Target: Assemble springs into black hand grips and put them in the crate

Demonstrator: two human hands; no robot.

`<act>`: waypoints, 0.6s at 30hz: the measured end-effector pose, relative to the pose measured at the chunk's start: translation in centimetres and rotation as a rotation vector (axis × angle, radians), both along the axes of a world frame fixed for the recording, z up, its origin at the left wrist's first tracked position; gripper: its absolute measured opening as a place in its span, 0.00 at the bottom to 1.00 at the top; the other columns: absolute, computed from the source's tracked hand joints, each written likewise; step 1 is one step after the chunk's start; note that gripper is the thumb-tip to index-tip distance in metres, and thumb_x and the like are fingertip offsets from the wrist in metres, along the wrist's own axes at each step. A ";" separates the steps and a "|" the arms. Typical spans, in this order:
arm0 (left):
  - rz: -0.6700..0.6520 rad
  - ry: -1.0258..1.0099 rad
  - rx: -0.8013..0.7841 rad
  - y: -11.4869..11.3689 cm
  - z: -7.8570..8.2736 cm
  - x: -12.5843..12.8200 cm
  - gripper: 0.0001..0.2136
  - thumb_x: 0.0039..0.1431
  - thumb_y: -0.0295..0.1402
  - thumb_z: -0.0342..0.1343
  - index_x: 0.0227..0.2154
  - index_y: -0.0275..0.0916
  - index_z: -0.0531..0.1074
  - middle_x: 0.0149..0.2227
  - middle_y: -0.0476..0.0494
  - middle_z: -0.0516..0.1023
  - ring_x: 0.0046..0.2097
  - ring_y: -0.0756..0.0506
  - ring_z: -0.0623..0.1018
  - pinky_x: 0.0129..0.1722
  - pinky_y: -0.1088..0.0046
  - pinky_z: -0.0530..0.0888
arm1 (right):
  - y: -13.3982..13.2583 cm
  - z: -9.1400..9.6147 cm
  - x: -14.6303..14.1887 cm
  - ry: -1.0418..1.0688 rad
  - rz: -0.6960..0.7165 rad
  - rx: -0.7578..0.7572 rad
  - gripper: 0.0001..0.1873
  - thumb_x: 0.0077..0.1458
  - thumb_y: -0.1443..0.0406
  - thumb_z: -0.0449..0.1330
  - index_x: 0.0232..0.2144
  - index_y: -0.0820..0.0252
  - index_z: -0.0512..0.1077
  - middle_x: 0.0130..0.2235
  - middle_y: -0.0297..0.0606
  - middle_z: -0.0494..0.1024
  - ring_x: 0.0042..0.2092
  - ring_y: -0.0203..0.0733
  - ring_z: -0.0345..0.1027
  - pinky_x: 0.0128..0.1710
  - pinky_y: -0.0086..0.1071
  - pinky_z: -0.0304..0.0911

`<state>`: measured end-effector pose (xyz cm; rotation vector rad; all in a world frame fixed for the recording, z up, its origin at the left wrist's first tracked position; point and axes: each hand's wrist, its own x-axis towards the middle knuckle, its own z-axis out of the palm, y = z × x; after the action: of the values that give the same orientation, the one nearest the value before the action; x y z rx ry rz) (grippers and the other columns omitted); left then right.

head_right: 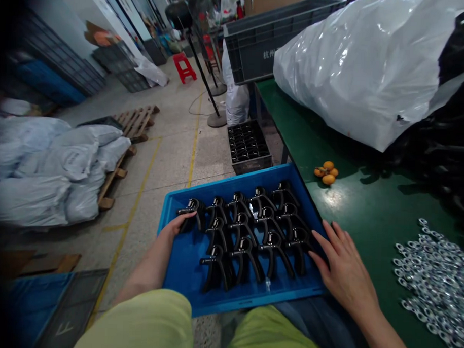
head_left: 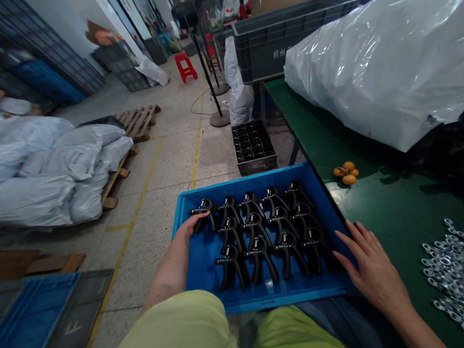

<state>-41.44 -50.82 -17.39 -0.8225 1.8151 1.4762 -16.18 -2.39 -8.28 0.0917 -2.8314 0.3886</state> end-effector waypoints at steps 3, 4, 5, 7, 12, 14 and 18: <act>-0.029 -0.020 0.005 -0.5 -1.0 -0.8 0.17 0.42 0.41 0.65 0.32 0.34 0.75 0.26 0.42 0.79 0.26 0.45 0.77 0.24 0.73 0.71 | -0.1 0.1 -0.1 -0.004 0.003 0.004 0.24 0.57 0.56 0.50 0.53 0.61 0.66 0.64 0.46 0.54 0.64 0.58 0.44 0.60 0.55 0.47; -0.041 -0.027 0.001 -0.6 -1.2 -1.1 0.17 0.43 0.42 0.65 0.32 0.34 0.75 0.27 0.42 0.79 0.27 0.44 0.77 0.25 0.72 0.72 | -0.2 0.2 -0.2 -0.005 0.005 0.004 0.24 0.57 0.56 0.50 0.52 0.61 0.66 0.64 0.46 0.53 0.64 0.58 0.44 0.60 0.55 0.47; -0.054 -0.034 -0.005 -0.7 -1.4 -1.3 0.18 0.44 0.43 0.64 0.33 0.33 0.74 0.27 0.41 0.79 0.27 0.44 0.77 0.26 0.71 0.72 | -0.2 0.3 -0.2 -0.004 0.007 0.004 0.24 0.57 0.55 0.50 0.52 0.61 0.66 0.64 0.45 0.53 0.64 0.58 0.44 0.60 0.56 0.47; -0.086 -0.043 -0.023 -0.7 -1.6 -1.6 0.19 0.46 0.44 0.62 0.34 0.33 0.74 0.30 0.40 0.79 0.30 0.43 0.77 0.28 0.70 0.73 | -0.3 0.4 -0.3 -0.006 0.012 0.006 0.24 0.58 0.55 0.49 0.52 0.61 0.66 0.64 0.45 0.52 0.64 0.58 0.44 0.60 0.56 0.47; -0.192 0.003 -0.139 -0.2 -1.7 -1.5 0.17 0.57 0.43 0.54 0.43 0.34 0.71 0.42 0.39 0.75 0.41 0.44 0.76 0.39 0.65 0.74 | -0.3 0.4 -0.3 -0.007 0.026 0.037 0.25 0.58 0.54 0.48 0.51 0.64 0.68 0.64 0.48 0.53 0.64 0.60 0.43 0.59 0.56 0.46; -0.241 0.041 -0.229 0.2 -1.6 -1.4 0.16 0.59 0.39 0.52 0.47 0.35 0.68 0.47 0.39 0.71 0.44 0.44 0.74 0.42 0.62 0.73 | -0.2 0.4 -0.2 -0.008 0.034 0.058 0.25 0.58 0.54 0.48 0.50 0.65 0.68 0.64 0.49 0.53 0.64 0.60 0.43 0.59 0.56 0.47; -0.338 0.176 -0.470 0.7 -1.5 -1.5 0.16 0.60 0.37 0.52 0.49 0.37 0.66 0.49 0.40 0.69 0.46 0.44 0.73 0.44 0.60 0.73 | -0.1 0.2 -0.2 -0.006 0.035 0.086 0.24 0.59 0.55 0.48 0.50 0.66 0.69 0.64 0.50 0.52 0.64 0.60 0.43 0.59 0.55 0.47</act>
<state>-42.98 -50.08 -18.90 -0.5671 2.3468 0.9440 -16.38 -2.49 -8.03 0.1586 -2.8554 0.2757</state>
